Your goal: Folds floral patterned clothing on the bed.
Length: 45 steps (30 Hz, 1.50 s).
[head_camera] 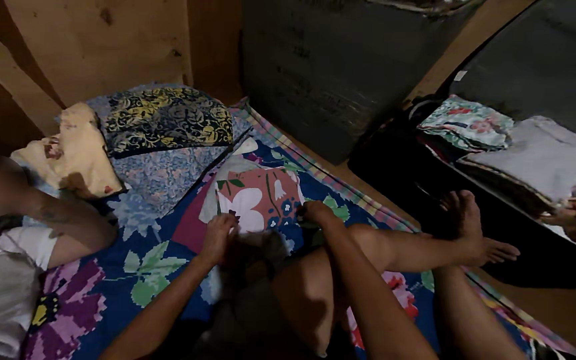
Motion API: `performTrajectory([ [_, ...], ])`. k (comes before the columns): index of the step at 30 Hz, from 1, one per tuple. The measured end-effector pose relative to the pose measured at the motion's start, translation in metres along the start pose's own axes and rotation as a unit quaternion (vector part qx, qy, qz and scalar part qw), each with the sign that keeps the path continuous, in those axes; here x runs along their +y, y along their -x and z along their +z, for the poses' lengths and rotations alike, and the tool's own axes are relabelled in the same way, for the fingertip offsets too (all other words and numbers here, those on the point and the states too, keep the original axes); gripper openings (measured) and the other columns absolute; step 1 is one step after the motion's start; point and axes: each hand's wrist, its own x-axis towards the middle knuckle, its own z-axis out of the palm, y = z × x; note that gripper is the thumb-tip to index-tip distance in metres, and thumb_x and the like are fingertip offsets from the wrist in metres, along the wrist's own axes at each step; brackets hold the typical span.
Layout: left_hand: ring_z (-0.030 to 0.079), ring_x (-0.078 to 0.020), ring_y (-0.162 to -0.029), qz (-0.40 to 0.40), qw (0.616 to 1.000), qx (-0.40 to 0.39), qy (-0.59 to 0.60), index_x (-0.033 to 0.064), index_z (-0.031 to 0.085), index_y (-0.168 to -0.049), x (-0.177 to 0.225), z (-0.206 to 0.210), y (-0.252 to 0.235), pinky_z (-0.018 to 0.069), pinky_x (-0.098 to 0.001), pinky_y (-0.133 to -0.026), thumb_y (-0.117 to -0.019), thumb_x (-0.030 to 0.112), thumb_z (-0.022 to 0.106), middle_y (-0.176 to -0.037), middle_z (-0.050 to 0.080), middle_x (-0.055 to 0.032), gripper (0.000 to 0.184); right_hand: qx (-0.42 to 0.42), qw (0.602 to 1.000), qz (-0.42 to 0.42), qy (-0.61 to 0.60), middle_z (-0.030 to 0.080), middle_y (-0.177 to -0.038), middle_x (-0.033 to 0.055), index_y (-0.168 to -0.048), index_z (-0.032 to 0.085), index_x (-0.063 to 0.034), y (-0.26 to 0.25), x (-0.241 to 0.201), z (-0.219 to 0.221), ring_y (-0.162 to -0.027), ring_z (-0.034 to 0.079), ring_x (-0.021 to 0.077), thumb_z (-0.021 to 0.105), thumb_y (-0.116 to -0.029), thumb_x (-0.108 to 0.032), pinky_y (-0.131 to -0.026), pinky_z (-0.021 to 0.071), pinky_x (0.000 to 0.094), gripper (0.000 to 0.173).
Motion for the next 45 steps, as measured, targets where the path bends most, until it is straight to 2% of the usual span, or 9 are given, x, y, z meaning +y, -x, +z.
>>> performTrajectory([
  [5,0.037,-0.0514,-0.143,-0.187,0.977,0.1,0.025,-0.0095,0.038,-0.151,-0.006,0.001,-0.039,0.0294,-0.0606,-0.117,-0.1048,0.027,0.052,-0.156,0.036,-0.0338,0.061,0.0,1.0,-0.004,-0.007,0.054,-0.141,0.0289,-0.134,0.059,0.0046,-0.003,0.001,0.003,-0.133,0.051,0.0452,0.059,-0.1011,-0.015,-0.107,0.0404,0.0627,0.038],
  [13,0.04,-0.0541,-0.138,-0.31,0.948,0.046,0.052,-0.0105,0.036,-0.151,-0.012,-0.028,-0.1,0.0331,-0.0644,-0.113,-0.1041,0.034,0.058,-0.148,0.041,-0.0382,0.068,-0.007,1.0,0.005,-0.011,0.055,-0.141,0.028,-0.133,0.059,0.0045,0.003,-0.001,0.0,-0.134,0.051,0.0442,0.059,-0.1012,-0.016,-0.107,0.0405,0.0625,0.038],
  [16,0.049,-0.0558,-0.128,-0.331,0.94,0.013,0.085,-0.0091,0.059,-0.132,-0.03,-0.036,-0.11,0.0393,-0.0683,-0.106,-0.0979,0.026,0.069,-0.134,0.052,-0.0391,0.051,-0.002,0.999,0.002,-0.04,0.055,-0.141,0.0284,-0.135,0.058,0.0036,0.0,-0.001,0.001,-0.133,0.051,0.0444,0.058,-0.101,-0.015,-0.107,0.0405,0.0634,0.039],
  [22,0.065,-0.0401,-0.103,-0.229,0.958,0.081,0.155,-0.0083,0.056,-0.127,0.007,-0.041,-0.093,0.0513,-0.0564,-0.092,-0.0999,0.013,0.062,-0.115,0.065,-0.0289,0.035,0.066,0.975,-0.007,-0.211,0.056,-0.137,0.0298,-0.143,0.048,0.0064,0.014,-0.004,-0.01,-0.127,0.056,0.0405,0.052,-0.1062,-0.02,-0.106,0.0435,0.0544,0.046],
  [27,0.069,-0.023,-0.101,0.09,0.964,-0.095,0.233,-0.0093,0.064,-0.114,0.099,-0.04,-0.017,0.055,-0.0373,-0.093,-0.0969,0.008,0.061,-0.111,0.07,-0.0204,0.024,0.029,0.758,-0.018,-0.652,0.054,-0.134,0.0225,-0.158,0.019,-0.0103,0.06,-0.031,0.005,-0.1,0.065,0.0308,0.044,-0.1081,-0.044,-0.078,0.0575,0.0471,0.066],
  [31,0.067,-0.0187,-0.103,0.056,0.945,-0.153,0.282,-0.0048,0.066,-0.119,0.098,-0.044,-0.017,0.0536,-0.0357,-0.095,-0.1026,0.013,0.054,-0.113,0.07,-0.0157,0.027,0.154,0.862,-0.082,-0.475,0.038,-0.154,0.0311,-0.163,0.001,-0.0063,0.076,-0.035,0.061,-0.122,0.059,0.0377,0.066,-0.0913,0.001,-0.096,0.0529,0.0491,0.097],
  [33,0.065,-0.0292,-0.112,-0.04,0.973,-0.084,0.212,-0.0055,0.062,-0.127,0.061,-0.038,-0.047,0.0508,-0.0462,-0.101,-0.1062,0.013,0.048,-0.123,0.067,-0.0214,0.031,0.19,0.919,-0.094,-0.333,0.06,-0.126,0.0319,-0.162,0.014,-0.0006,0.099,-0.042,0.072,-0.097,0.068,0.0371,0.059,-0.0969,-0.001,-0.084,0.0561,0.0496,0.079],
  [37,0.046,-0.0451,-0.138,-0.086,0.989,-0.123,-0.005,-0.004,0.055,-0.141,0.001,-0.024,-0.095,0.0359,-0.0592,-0.114,-0.1036,0.018,0.058,-0.146,0.051,-0.0274,0.044,0.102,0.978,-0.113,-0.14,0.064,-0.124,0.0263,-0.13,0.063,0.004,0.141,-0.057,0.071,-0.117,0.062,0.0408,0.054,-0.1019,-0.008,-0.101,0.0486,0.0542,0.031],
  [45,0.047,-0.0526,-0.132,-0.145,0.96,-0.231,-0.06,-0.0045,0.064,-0.129,-0.009,-0.02,-0.147,0.038,-0.0685,-0.107,-0.0887,0.038,0.08,-0.139,0.052,-0.0335,0.06,-0.008,0.996,-0.093,0.0,0.059,-0.132,0.0282,-0.136,0.058,0.0007,0.123,-0.057,0.066,-0.124,0.057,0.045,0.052,-0.1045,-0.018,-0.102,0.0444,0.0605,0.036],
])
